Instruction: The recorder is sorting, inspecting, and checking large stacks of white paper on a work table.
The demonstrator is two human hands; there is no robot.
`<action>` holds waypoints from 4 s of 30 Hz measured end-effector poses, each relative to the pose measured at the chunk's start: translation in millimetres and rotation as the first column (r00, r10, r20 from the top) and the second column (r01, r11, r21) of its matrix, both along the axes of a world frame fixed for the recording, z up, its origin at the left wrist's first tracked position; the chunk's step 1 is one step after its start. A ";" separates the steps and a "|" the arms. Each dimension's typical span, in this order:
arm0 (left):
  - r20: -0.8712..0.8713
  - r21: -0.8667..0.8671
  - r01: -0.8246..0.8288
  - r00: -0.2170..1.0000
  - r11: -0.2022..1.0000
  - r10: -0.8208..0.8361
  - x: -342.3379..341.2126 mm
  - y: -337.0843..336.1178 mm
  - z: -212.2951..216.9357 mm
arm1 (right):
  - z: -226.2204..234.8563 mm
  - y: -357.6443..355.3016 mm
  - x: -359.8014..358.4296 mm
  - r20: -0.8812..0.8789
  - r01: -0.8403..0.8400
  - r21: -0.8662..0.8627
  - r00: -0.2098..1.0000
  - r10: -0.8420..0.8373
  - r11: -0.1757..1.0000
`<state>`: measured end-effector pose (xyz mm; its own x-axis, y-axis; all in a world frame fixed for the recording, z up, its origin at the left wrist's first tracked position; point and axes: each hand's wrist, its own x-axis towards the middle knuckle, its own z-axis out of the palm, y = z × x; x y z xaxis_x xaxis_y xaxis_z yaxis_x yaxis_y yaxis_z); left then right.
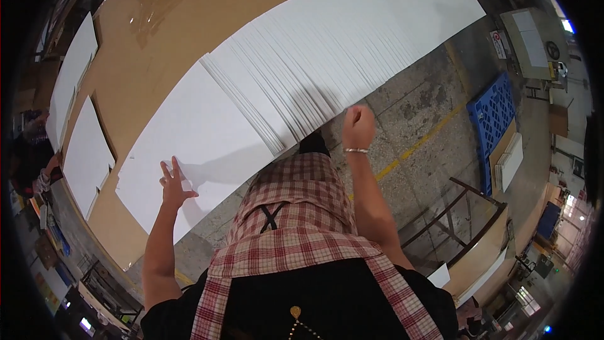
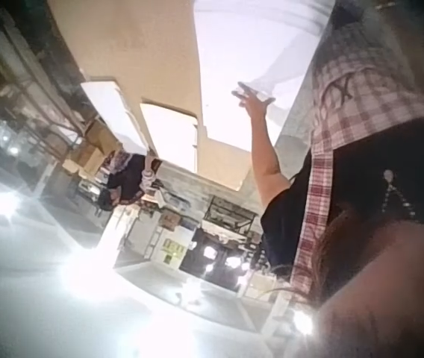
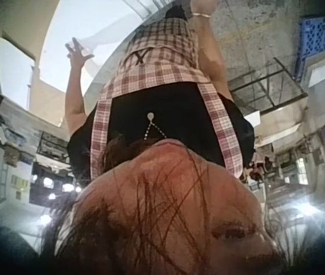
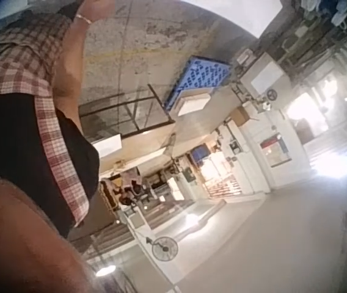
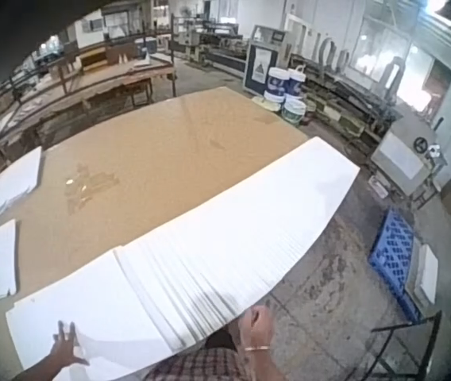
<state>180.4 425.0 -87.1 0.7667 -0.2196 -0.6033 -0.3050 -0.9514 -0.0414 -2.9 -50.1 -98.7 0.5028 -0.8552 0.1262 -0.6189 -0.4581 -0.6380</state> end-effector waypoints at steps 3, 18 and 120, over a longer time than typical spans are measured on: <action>0.014 -0.041 0.019 1.000 0.999 -0.018 1.2 0.1 -1.1 | 0.9 -50.5 31.9 0.030 -0.215 -0.238 0.973 0.228 0.947; -0.070 0.055 0.017 0.997 0.998 -0.013 5.7 -13.4 17.3 | -42.2 -101.7 69.5 -0.171 -0.189 -0.081 0.970 0.173 0.979; -0.012 -0.103 -0.101 0.995 0.990 0.100 -21.5 -136.3 18.1 | -23.8 -166.6 94.0 -0.400 -0.086 0.419 0.876 0.269 0.904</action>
